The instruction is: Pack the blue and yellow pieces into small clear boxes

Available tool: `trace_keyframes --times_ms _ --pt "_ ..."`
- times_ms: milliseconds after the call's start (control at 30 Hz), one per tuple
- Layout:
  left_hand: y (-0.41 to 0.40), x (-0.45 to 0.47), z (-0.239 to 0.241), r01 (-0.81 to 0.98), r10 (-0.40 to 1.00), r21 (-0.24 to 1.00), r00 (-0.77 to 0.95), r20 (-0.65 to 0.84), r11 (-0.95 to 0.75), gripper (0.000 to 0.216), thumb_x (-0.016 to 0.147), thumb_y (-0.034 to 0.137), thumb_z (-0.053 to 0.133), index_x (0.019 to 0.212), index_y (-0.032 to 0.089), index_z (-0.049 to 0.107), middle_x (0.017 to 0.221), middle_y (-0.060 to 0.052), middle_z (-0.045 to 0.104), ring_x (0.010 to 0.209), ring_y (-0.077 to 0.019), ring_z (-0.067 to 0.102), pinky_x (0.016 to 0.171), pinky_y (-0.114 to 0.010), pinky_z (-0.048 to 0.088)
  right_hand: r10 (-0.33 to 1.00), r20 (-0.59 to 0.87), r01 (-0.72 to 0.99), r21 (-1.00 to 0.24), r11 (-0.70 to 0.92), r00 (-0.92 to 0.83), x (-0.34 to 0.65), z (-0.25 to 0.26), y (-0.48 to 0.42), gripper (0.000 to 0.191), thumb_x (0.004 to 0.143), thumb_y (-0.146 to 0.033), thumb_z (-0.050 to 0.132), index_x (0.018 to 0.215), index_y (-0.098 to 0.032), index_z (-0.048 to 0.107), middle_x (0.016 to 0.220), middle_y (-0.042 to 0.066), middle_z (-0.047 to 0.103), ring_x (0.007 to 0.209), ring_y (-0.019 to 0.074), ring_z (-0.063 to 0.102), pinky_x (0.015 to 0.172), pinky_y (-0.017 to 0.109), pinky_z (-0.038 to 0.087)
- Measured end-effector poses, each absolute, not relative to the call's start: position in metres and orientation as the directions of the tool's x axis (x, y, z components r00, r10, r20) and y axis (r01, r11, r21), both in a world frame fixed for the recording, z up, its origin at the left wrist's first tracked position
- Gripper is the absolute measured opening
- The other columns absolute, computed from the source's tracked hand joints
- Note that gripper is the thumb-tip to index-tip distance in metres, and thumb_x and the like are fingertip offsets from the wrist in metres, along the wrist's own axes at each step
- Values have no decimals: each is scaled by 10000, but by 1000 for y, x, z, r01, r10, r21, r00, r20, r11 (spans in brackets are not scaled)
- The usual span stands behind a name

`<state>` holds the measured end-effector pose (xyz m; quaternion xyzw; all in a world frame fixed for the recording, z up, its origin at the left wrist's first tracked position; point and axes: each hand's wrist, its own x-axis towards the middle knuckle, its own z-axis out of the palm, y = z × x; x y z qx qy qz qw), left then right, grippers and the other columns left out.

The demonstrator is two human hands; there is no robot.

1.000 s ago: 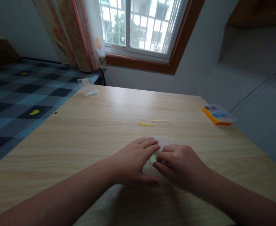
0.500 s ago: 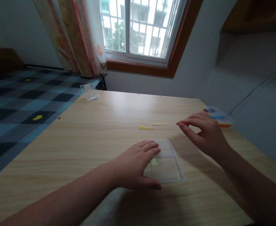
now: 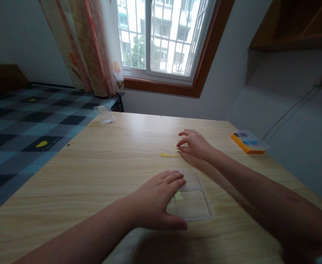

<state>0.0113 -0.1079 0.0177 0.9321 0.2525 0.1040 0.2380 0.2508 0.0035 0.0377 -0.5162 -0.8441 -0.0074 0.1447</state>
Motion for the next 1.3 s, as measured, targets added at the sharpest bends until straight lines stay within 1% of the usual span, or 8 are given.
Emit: trace_keyframes --times_ms 367,500,567,667,767,1000,1200,1300 --pt "-108 11 17 426 522 486 850 76 -763 971 752 701 746 1488 121 494 1580 -214 430 1472 -394 385 1225 -544 293 884 249 884 -157 440 -395 230 36 -1 89 850 -195 761 863 -253 828 1294 81 688 1242 289 578 1073 452 420" --pt "-107 12 18 436 524 481 849 60 -761 964 741 703 750 1490 151 496 1581 -196 437 1467 -388 397 1221 -539 304 844 371 860 -184 475 -387 244 69 -16 84 895 -213 732 897 -225 815 1257 83 705 1185 252 615 1080 418 423" --pt "-107 12 19 440 523 479 851 47 -759 966 745 701 745 1494 146 492 1583 -196 434 1469 -391 393 1224 -545 300 788 486 789 -275 549 -378 258 90 -36 80 897 -214 727 882 -212 805 1091 69 752 1022 212 675 985 365 482" --pt "-107 12 19 449 525 479 851 29 -754 997 734 706 758 1499 127 485 1586 -206 425 1474 -401 380 1225 -556 298 811 409 684 -446 577 -418 274 108 -80 124 926 -277 693 901 -210 794 935 46 759 803 162 677 726 264 522" --pt "-108 12 19 451 527 475 850 30 -756 1011 725 708 769 1498 121 487 1581 -210 431 1468 -402 389 1222 -554 311 800 215 619 -532 577 -560 277 100 -122 129 942 -240 667 900 -225 788 886 17 741 754 125 660 686 224 502" --pt "-107 13 21 450 527 467 849 39 -761 980 729 709 766 1473 125 509 1568 -212 449 1465 -398 397 1213 -550 329 790 -2 687 -495 532 -613 264 57 -155 188 913 -116 662 905 -251 793 875 -14 721 779 113 650 710 221 443" --pt "-105 13 21 440 514 462 857 40 -770 949 746 684 766 1479 144 499 1573 -195 450 1468 -387 395 1216 -555 323 815 48 745 -377 551 -578 259 41 -151 164 875 -124 672 819 -235 780 770 -15 675 686 118 607 648 241 389" --pt "-105 12 22 450 511 447 860 18 -773 958 754 684 763 1483 126 492 1579 -205 436 1474 -387 384 1217 -550 322 815 113 731 -383 564 -569 258 36 -151 159 903 -154 647 893 -232 786 817 3 684 725 129 621 671 244 402"
